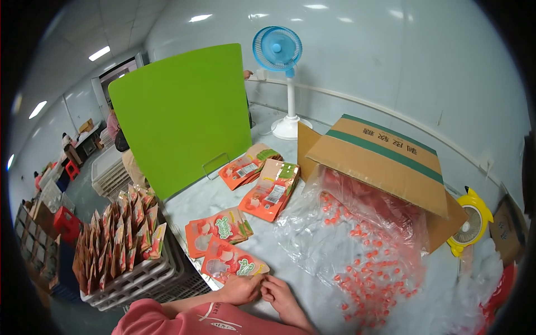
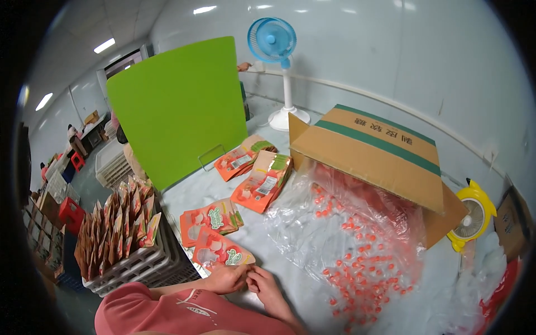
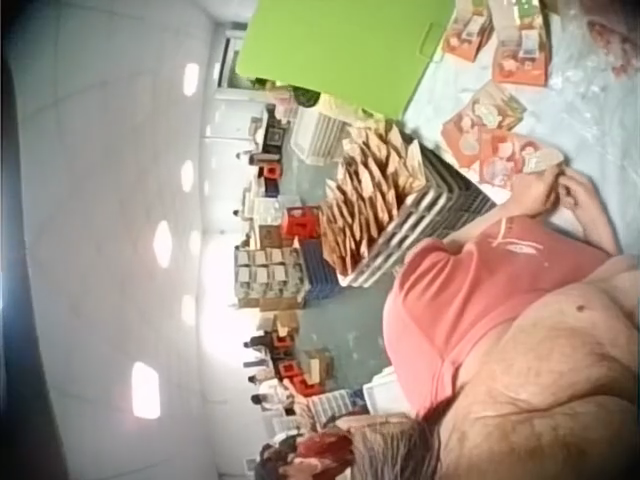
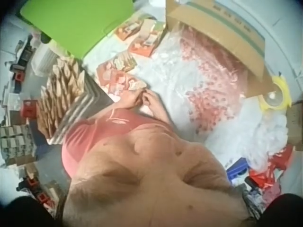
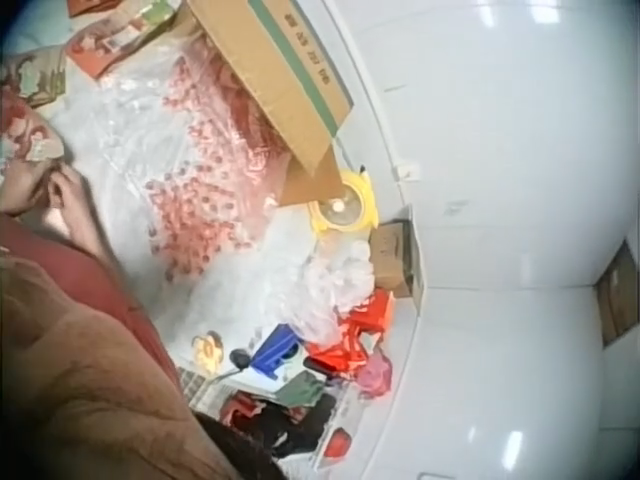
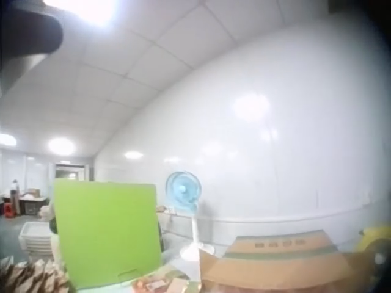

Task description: Manually packaging individual candies into printed plastic bags in a factory setting.

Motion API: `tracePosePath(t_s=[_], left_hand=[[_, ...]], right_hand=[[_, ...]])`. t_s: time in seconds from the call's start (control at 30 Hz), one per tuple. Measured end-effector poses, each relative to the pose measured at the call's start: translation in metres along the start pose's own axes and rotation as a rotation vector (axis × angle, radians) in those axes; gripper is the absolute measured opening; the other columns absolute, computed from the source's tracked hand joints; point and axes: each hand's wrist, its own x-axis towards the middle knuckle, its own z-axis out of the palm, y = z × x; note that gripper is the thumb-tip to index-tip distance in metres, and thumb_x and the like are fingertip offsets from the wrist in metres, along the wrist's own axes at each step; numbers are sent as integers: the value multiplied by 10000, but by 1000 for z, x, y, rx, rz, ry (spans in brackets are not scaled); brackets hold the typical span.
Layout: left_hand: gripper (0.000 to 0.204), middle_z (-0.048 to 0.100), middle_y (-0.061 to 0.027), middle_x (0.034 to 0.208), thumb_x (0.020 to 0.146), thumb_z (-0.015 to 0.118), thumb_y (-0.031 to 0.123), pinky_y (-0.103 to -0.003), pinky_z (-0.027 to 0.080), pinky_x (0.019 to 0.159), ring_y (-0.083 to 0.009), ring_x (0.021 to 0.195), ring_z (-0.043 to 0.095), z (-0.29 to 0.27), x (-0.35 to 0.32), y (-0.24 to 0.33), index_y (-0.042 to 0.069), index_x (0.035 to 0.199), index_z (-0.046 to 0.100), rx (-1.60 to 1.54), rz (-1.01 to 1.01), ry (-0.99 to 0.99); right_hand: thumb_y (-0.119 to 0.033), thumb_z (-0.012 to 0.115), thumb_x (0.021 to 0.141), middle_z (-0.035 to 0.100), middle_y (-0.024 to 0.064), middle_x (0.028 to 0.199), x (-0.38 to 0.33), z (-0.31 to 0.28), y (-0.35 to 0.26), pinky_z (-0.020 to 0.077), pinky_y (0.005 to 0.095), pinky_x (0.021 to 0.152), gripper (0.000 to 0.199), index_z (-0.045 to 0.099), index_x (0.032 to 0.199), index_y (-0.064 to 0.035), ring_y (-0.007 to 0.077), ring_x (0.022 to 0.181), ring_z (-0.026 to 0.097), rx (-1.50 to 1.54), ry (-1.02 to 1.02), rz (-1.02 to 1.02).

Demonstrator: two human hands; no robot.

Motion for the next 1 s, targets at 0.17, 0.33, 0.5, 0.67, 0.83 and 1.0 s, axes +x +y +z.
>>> tracePosePath(t_s=[0.17, 0.33, 0.5, 0.67, 0.83, 1.0], left_hand=[[428, 679, -125, 768, 838, 632, 204, -443, 511, 496, -329, 599, 664, -6, 2, 7, 94, 1239, 529, 70, 25, 35], [427, 677, -114, 769, 836, 627, 196, -451, 507, 486, -318, 598, 666, -9, 3, 13, 77, 1235, 532, 91, 71, 32], [531, 673, -104, 800, 811, 644, 206, -426, 517, 506, -306, 634, 674, -8, 4, 21, 86, 1312, 515, 148, 124, 18], [610, 655, -97, 812, 803, 662, 211, -419, 529, 519, -298, 634, 669, -1, 1, 23, 98, 1378, 494, 133, 207, 16], [606, 629, -109, 867, 827, 644, 179, -424, 557, 586, -305, 674, 660, 2, -8, 31, 97, 1403, 477, 22, 348, 4], [561, 604, -125, 860, 841, 621, 175, -427, 553, 607, -315, 720, 657, 11, -13, 27, 84, 1379, 490, -51, 449, -10]], right_hand=[[-17, 459, 971, 635, 91, 1143, 5, 20, 23, 481, 322, 896, 298, 552, 1253, 9, 191, 1028, 614, -126, 270, -213], [14, 442, 964, 578, 117, 1292, 14, 11, 29, 422, 353, 1065, 349, 525, 1303, 35, 234, 1216, 551, -184, 249, -290], [-20, 458, 975, 573, 116, 1310, 18, -3, 38, 449, 360, 1030, 362, 522, 1330, 4, 224, 1189, 555, -822, 347, -326], [-73, 460, 1000, 588, 104, 1268, 18, -2, 36, 469, 351, 978, 354, 511, 1347, -26, 204, 1145, 564, -185, 270, -301], [-78, 458, 1006, 598, 86, 1241, -65, -48, 59, 465, 333, 960, 347, 511, 1347, -48, 181, 1137, 557, 37, 230, -220], [-87, 454, 1008, 597, 88, 1239, 5, 44, 12, 465, 334, 960, 347, 504, 1350, -52, 183, 1136, 558, -150, 244, -103]])
